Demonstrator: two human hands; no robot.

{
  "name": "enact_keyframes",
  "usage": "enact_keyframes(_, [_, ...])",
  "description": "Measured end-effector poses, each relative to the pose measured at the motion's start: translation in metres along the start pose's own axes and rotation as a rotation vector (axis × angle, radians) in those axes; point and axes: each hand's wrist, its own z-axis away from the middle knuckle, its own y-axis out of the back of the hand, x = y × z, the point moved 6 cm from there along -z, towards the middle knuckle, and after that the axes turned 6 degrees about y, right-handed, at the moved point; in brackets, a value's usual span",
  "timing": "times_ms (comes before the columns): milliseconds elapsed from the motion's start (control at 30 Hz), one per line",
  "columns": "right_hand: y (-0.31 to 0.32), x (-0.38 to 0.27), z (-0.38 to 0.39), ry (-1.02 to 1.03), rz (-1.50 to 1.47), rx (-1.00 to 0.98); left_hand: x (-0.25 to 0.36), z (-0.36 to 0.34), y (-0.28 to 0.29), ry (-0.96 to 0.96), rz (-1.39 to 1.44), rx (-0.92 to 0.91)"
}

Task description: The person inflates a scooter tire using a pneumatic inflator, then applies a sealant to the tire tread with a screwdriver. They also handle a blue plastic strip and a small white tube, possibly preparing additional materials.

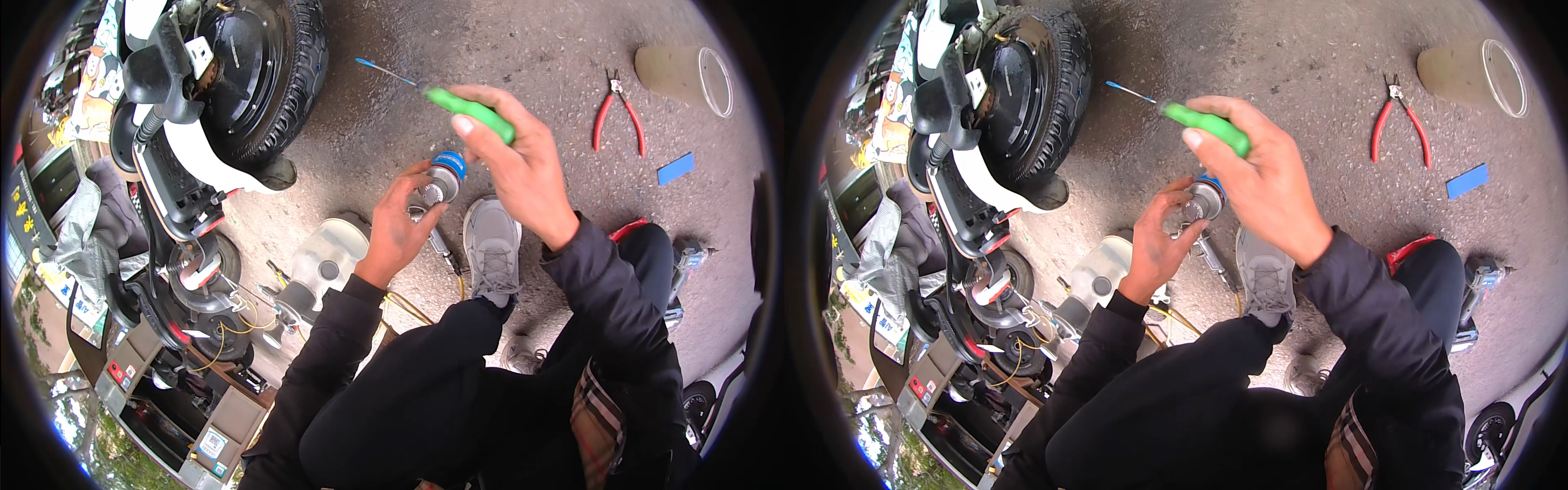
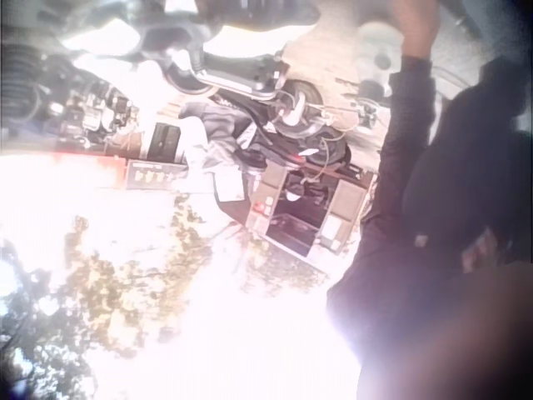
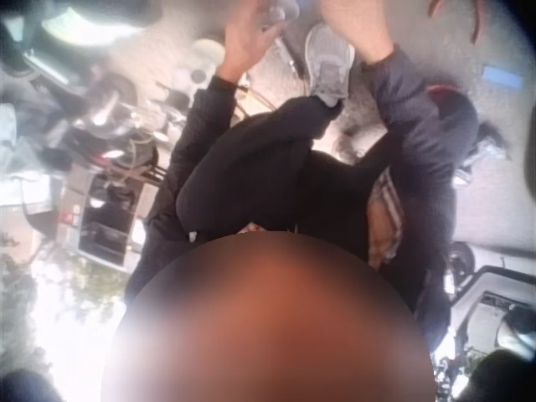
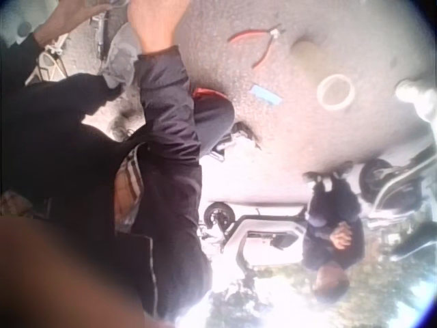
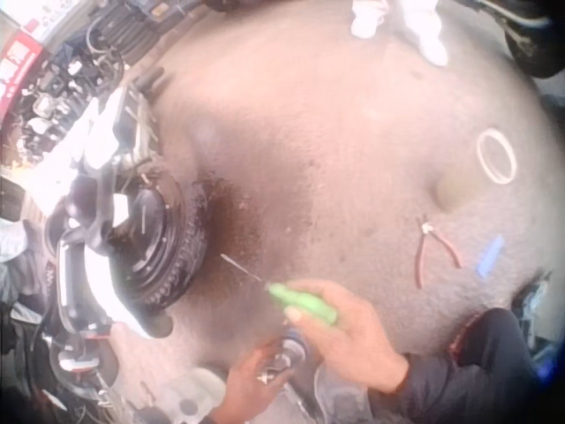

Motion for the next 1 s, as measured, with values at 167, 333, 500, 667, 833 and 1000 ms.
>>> enact_keyframes(167, [-0.027, 0.026, -0.031, 0.067, 0.011, -0.002, -0.012, -0.012, 0.027, 0.224, 0.334, 0.063])
enact_keyframes(333, [-0.042, 0.035, -0.035, 0.113, -0.005, -0.049, -0.047, -0.043, 0.085, 0.453, 0.969, 0.351])
enact_keyframes(500, [-0.047, 0.032, -0.04, 0.2, 0.012, -0.056, -0.055, -0.067, 0.111, 0.472, 1.372, 0.434])
enact_keyframes(667, [-0.05, 0.038, -0.034, 0.316, 0.157, -0.062, -0.055, -0.077, 0.112, 0.398, 1.529, 0.441])
enact_keyframes(833, [-0.068, 0.037, -0.031, 0.409, 0.285, -0.1, -0.057, -0.081, 0.115, 0.371, 1.524, 0.451])
enact_keyframes(1000, [-0.088, 0.016, -0.054, 0.453, 0.165, -0.073, -0.057, -0.079, 0.117, 0.374, 1.477, 0.421])
